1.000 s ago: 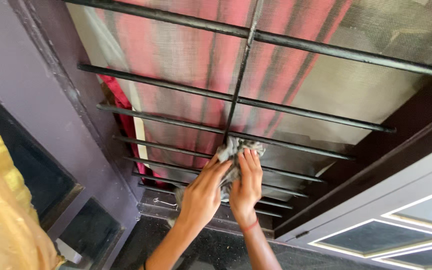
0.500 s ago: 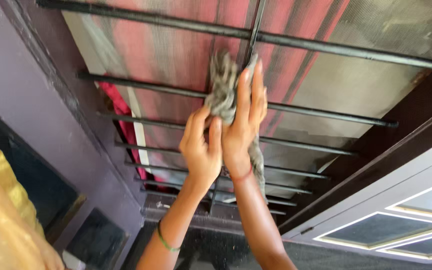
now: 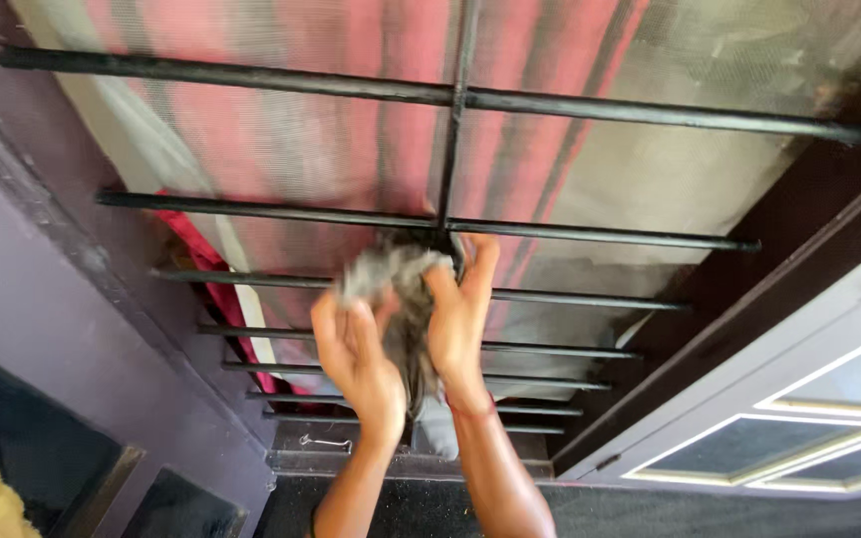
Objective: The person cleans a black metal window grille using a cloth. They wipe the horizontal and vertical bars and the surrounding frame, moving the cloth along the surface to remove dust.
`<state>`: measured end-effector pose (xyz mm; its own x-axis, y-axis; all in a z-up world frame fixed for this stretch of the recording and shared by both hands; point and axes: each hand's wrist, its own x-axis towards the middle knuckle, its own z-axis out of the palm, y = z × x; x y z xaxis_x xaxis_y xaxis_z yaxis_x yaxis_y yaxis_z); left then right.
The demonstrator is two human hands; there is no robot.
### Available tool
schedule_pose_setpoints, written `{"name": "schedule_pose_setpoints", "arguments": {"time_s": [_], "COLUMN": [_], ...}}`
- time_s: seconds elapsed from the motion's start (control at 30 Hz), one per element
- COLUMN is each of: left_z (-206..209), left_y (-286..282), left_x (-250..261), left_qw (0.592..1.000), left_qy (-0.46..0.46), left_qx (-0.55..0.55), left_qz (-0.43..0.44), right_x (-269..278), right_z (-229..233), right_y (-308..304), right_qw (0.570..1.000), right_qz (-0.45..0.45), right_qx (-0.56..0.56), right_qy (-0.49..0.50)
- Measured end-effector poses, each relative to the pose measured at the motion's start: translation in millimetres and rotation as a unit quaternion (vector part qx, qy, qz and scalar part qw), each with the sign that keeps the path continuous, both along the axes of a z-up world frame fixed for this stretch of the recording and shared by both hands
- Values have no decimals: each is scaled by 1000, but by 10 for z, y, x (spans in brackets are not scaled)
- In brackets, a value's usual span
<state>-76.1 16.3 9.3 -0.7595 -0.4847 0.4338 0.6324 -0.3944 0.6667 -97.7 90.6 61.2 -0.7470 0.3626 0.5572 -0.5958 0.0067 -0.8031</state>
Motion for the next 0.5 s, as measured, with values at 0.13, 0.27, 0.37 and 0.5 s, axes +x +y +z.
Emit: {"name": "schedule_pose_setpoints", "arguments": {"time_s": [0.13, 0.27, 0.37, 0.5], "left_z": [236, 264, 368, 411], "left_y": [105, 18, -32, -177], "left_x": [-49, 51, -59, -142], "left_qw": [990, 941, 925, 876], "left_qy": [78, 9, 41, 47], "left_qx": [-89, -328, -370, -480], "left_qz": [-82, -80, -75, -20], "right_x": [-142, -5, -45, -178], "right_z": [30, -230, -234, -265], "right_y": [-176, -113, -38, -57], "right_qw": [980, 994, 998, 985], "right_qz": [59, 26, -40, -48], "right_qx": [-176, -70, 29, 73], "right_qy": [71, 74, 30, 146]}}
